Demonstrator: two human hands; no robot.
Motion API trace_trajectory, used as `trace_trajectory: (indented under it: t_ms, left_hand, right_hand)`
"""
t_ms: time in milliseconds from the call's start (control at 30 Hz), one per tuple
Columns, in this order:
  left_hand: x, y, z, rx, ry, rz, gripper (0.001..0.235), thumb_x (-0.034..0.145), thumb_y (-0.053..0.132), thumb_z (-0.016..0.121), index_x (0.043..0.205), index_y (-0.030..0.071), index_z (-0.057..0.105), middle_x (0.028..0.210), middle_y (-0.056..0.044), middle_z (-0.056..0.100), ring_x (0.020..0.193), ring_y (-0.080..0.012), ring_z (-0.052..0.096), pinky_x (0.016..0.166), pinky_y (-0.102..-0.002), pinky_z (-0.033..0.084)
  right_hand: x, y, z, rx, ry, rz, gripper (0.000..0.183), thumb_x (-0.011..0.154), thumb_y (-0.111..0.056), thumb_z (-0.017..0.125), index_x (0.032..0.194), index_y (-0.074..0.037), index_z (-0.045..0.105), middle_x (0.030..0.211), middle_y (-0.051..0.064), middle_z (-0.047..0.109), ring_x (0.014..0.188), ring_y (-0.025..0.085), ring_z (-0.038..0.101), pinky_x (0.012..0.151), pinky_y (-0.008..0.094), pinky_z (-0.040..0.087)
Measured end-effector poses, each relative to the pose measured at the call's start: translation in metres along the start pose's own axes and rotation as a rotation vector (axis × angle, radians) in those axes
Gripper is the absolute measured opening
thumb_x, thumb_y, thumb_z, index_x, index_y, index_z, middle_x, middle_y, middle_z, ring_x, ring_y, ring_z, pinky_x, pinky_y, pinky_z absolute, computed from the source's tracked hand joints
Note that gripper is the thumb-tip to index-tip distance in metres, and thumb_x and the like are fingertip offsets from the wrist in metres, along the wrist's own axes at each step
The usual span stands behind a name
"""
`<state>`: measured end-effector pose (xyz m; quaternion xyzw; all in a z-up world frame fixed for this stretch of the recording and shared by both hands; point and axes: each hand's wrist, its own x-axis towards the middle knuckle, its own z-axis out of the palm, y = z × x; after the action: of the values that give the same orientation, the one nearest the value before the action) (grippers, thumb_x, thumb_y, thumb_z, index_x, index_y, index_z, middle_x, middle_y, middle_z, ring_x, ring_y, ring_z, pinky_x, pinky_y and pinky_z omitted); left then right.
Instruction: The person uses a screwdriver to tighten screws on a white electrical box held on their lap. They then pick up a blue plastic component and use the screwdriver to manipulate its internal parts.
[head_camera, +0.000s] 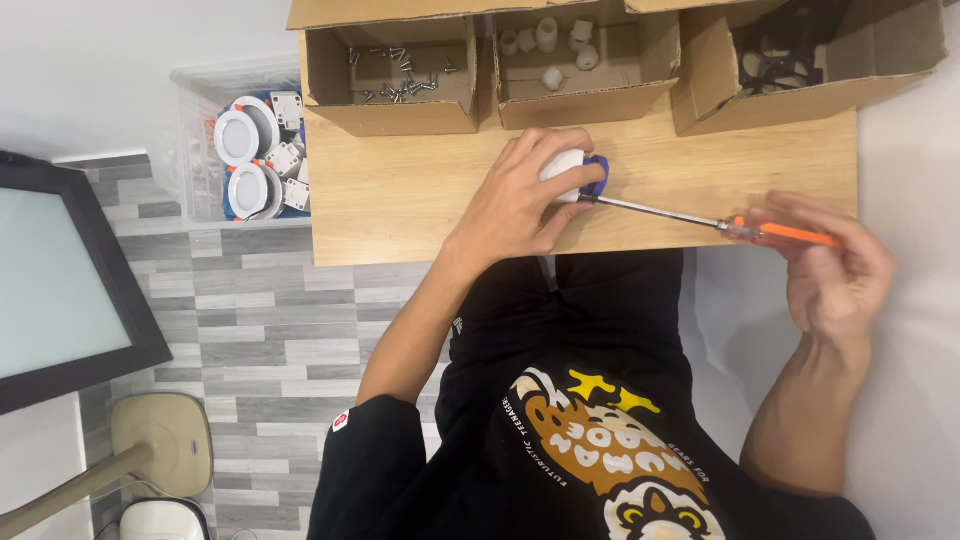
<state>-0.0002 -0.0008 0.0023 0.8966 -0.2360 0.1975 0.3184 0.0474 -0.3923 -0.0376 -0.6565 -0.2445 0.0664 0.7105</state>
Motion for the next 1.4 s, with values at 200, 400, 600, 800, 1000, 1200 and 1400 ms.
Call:
trace_trajectory:
  t_ms: [200, 400, 600, 800, 1000, 1200, 1400]
  left_hand:
    - [0.000, 0.000, 0.000, -0.004, -0.008, -0.009, 0.026, 0.105, 0.017, 0.078, 0.128, 0.018, 0.067, 0.140, -0.009, 0.060, 0.115, -0.0335, 0.058, 0.091, -0.046, 0.054]
    - [0.000, -0.001, 0.000, -0.009, 0.000, -0.002, 0.027, 0.103, 0.014, 0.075, 0.129, 0.017, 0.066, 0.140, -0.011, 0.060, 0.115, -0.0344, 0.058, 0.092, -0.047, 0.054]
    - [0.000, 0.000, -0.001, -0.017, 0.002, -0.012, 0.022, 0.108, 0.021, 0.074, 0.129, 0.017, 0.067, 0.142, -0.010, 0.060, 0.118, -0.0354, 0.059, 0.094, -0.049, 0.054]
    - [-0.003, -0.003, 0.001, -0.017, -0.023, -0.013, 0.023, 0.110, 0.023, 0.071, 0.132, 0.017, 0.067, 0.151, -0.007, 0.061, 0.124, -0.0364, 0.059, 0.098, -0.051, 0.056]
    - [-0.003, -0.003, -0.001, -0.027, -0.019, -0.003, 0.025, 0.107, 0.016, 0.073, 0.131, 0.017, 0.068, 0.149, -0.007, 0.061, 0.121, -0.0366, 0.058, 0.097, -0.050, 0.057]
    - [-0.003, -0.003, 0.000, -0.021, -0.004, 0.005, 0.026, 0.107, 0.015, 0.072, 0.132, 0.016, 0.069, 0.147, -0.009, 0.061, 0.126, -0.0356, 0.060, 0.099, -0.050, 0.057]
    - [-0.003, -0.003, 0.001, -0.037, -0.004, 0.000, 0.030, 0.102, 0.012, 0.073, 0.132, 0.017, 0.070, 0.145, -0.009, 0.061, 0.122, -0.0373, 0.059, 0.098, -0.050, 0.056]
  right_hand:
    - [-0.001, -0.001, 0.007, -0.221, 0.178, 0.232, 0.020, 0.128, -0.009, 0.060, 0.129, 0.011, 0.064, 0.097, 0.032, 0.068, 0.066, 0.034, 0.067, 0.053, 0.034, 0.052]
    - [-0.015, 0.023, -0.017, -0.100, 0.103, 0.105, 0.024, 0.112, 0.001, 0.069, 0.135, 0.007, 0.062, 0.122, 0.025, 0.069, 0.115, 0.040, 0.078, 0.088, 0.047, 0.074]
    - [-0.011, 0.026, -0.022, -0.211, 0.059, -0.029, 0.036, 0.102, -0.005, 0.077, 0.135, 0.001, 0.062, 0.144, 0.027, 0.064, 0.139, 0.036, 0.066, 0.124, 0.045, 0.058]
    - [0.004, -0.016, 0.020, -0.308, 0.177, 0.226, 0.037, 0.131, -0.016, 0.059, 0.119, 0.017, 0.068, 0.096, 0.030, 0.069, 0.061, 0.031, 0.061, 0.052, 0.032, 0.047]
    - [-0.004, 0.018, -0.008, -0.185, 0.165, 0.083, 0.018, 0.116, 0.003, 0.071, 0.131, 0.013, 0.066, 0.115, 0.027, 0.070, 0.090, 0.043, 0.074, 0.069, 0.039, 0.064]
    - [-0.002, 0.023, -0.023, -0.244, 0.075, -0.080, 0.041, 0.101, 0.005, 0.080, 0.138, 0.003, 0.062, 0.138, 0.030, 0.065, 0.134, 0.037, 0.065, 0.125, 0.046, 0.058]
    - [0.012, -0.023, 0.018, -0.315, 0.136, 0.195, 0.033, 0.133, -0.007, 0.055, 0.113, 0.018, 0.064, 0.107, 0.038, 0.070, 0.066, 0.036, 0.065, 0.060, 0.036, 0.055]
